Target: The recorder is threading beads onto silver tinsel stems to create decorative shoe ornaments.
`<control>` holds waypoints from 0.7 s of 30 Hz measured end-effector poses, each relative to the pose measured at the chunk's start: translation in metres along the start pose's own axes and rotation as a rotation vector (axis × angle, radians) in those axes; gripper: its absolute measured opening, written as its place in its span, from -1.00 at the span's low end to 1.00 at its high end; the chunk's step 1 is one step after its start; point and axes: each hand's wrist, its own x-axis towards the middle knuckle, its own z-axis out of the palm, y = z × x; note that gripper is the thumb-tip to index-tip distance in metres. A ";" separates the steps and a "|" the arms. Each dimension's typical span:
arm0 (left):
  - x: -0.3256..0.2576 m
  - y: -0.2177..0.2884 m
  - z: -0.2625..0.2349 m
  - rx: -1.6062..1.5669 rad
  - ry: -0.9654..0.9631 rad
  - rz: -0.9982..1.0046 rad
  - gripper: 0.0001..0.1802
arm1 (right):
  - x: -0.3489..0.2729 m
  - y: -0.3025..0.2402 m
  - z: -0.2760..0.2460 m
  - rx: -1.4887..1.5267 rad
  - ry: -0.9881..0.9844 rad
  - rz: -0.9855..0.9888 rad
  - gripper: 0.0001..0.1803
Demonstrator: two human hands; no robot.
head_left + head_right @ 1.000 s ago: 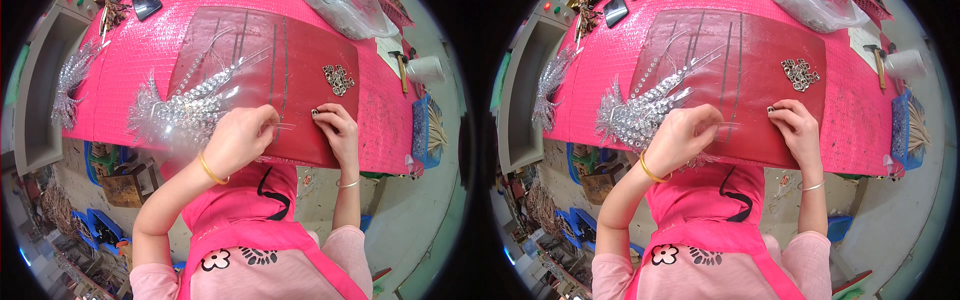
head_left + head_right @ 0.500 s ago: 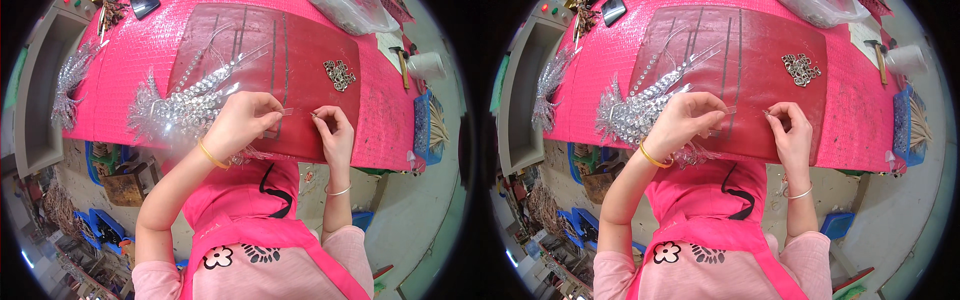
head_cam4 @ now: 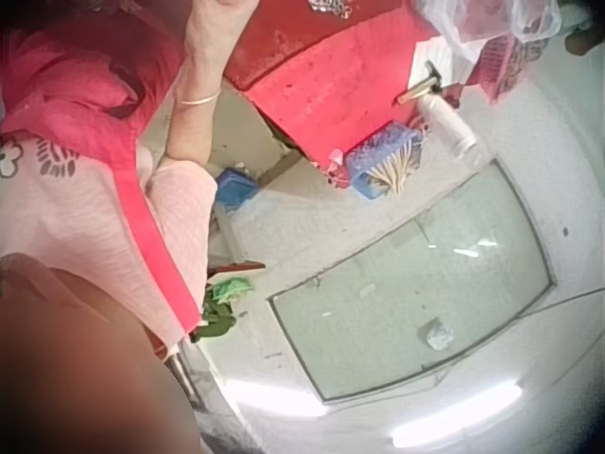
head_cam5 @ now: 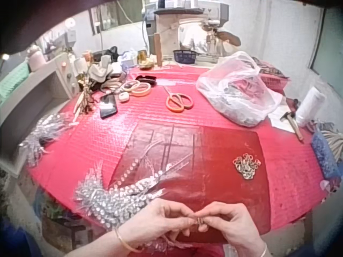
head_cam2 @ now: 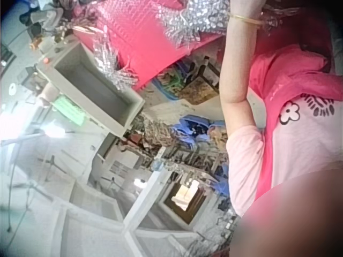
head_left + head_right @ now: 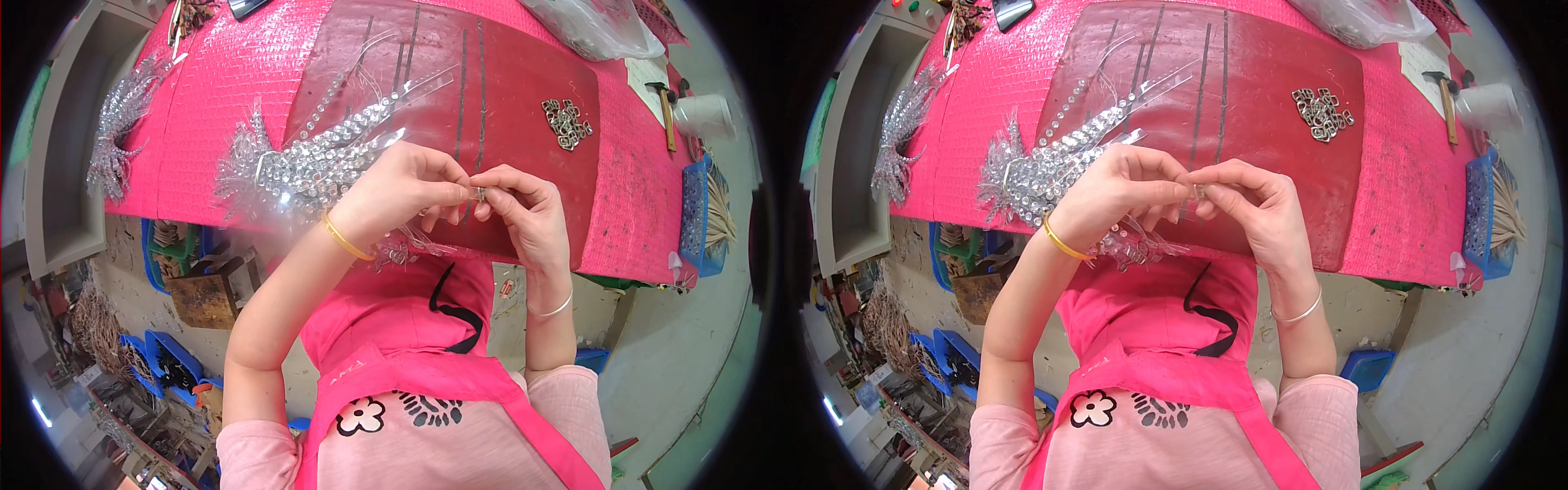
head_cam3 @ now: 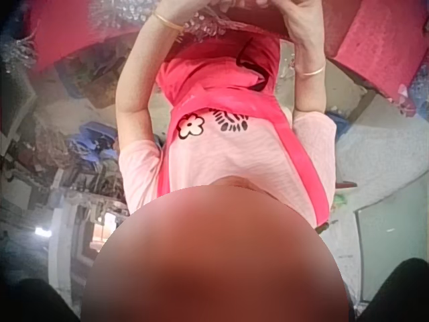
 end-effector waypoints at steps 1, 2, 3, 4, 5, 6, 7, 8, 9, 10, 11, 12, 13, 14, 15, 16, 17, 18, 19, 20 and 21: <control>0.000 0.000 -0.001 -0.013 0.002 -0.010 -0.84 | 0.001 0.000 -0.001 0.000 0.000 0.000 -0.84; 0.000 0.000 0.000 -0.012 0.002 -0.010 -0.84 | 0.002 0.001 -0.002 -0.009 -0.005 -0.007 -0.84; -0.001 0.001 0.000 -0.027 0.003 0.003 -0.84 | 0.003 0.002 -0.003 -0.018 -0.009 -0.015 -0.84; -0.002 0.001 0.001 -0.042 0.005 0.018 -0.84 | 0.003 0.001 -0.002 -0.018 -0.009 -0.015 -0.84; -0.002 -0.001 0.002 -0.042 0.005 0.018 -0.84 | 0.002 0.001 0.000 -0.015 -0.004 -0.020 -0.84; 0.000 -0.004 0.003 -0.009 0.037 0.035 -0.84 | 0.001 0.000 0.001 -0.012 0.002 -0.024 -0.84; 0.000 -0.006 0.004 0.023 0.073 0.051 -0.84 | 0.000 0.000 0.004 -0.011 -0.001 -0.023 -0.84; -0.002 -0.007 0.004 0.022 0.076 0.051 -0.84 | -0.003 -0.002 0.007 -0.065 0.003 -0.063 -0.83; -0.004 -0.008 0.005 -0.019 0.063 0.059 -0.85 | -0.004 -0.003 0.008 -0.119 0.006 -0.103 -0.83; -0.006 -0.007 0.006 -0.060 0.044 0.067 -0.85 | -0.004 -0.003 0.008 -0.120 0.008 -0.103 -0.83; -0.007 -0.006 0.006 -0.060 0.041 0.067 -0.85 | -0.003 -0.002 0.006 -0.097 0.005 -0.085 -0.83; -0.009 -0.004 0.005 -0.029 0.037 0.044 -0.84 | -0.002 -0.002 0.006 -0.073 0.001 -0.067 -0.83; -0.011 -0.002 0.005 0.003 0.036 0.021 -0.83 | -0.003 -0.002 0.007 -0.072 0.000 -0.067 -0.83; -0.012 -0.001 0.005 0.003 0.038 0.021 -0.83 | -0.004 -0.003 0.010 -0.106 0.025 -0.085 -0.84; -0.013 -0.001 0.007 -0.010 0.031 0.042 -0.83 | -0.004 -0.003 0.011 -0.141 0.051 -0.103 -0.86; -0.015 0.000 0.008 -0.025 0.026 0.064 -0.84 | -0.004 -0.004 0.010 -0.141 0.048 -0.102 -0.86; -0.017 -0.001 0.007 -0.025 0.029 0.066 -0.84 | -0.005 -0.005 0.007 -0.057 0.066 -0.037 -0.88; -0.019 -0.002 0.005 0.060 0.047 0.068 -0.83 | -0.005 -0.006 0.005 0.028 0.084 0.028 -0.89; -0.021 -0.003 0.004 0.146 0.063 0.069 -0.83 | -0.005 -0.004 0.007 0.030 0.083 0.028 -0.89; -0.021 -0.005 0.003 0.147 0.064 0.068 -0.83 | -0.004 -0.002 0.010 0.011 0.063 0.006 -0.90; -0.021 -0.007 0.003 0.143 0.055 0.111 -0.83 | -0.004 0.000 0.012 -0.007 0.043 -0.016 -0.91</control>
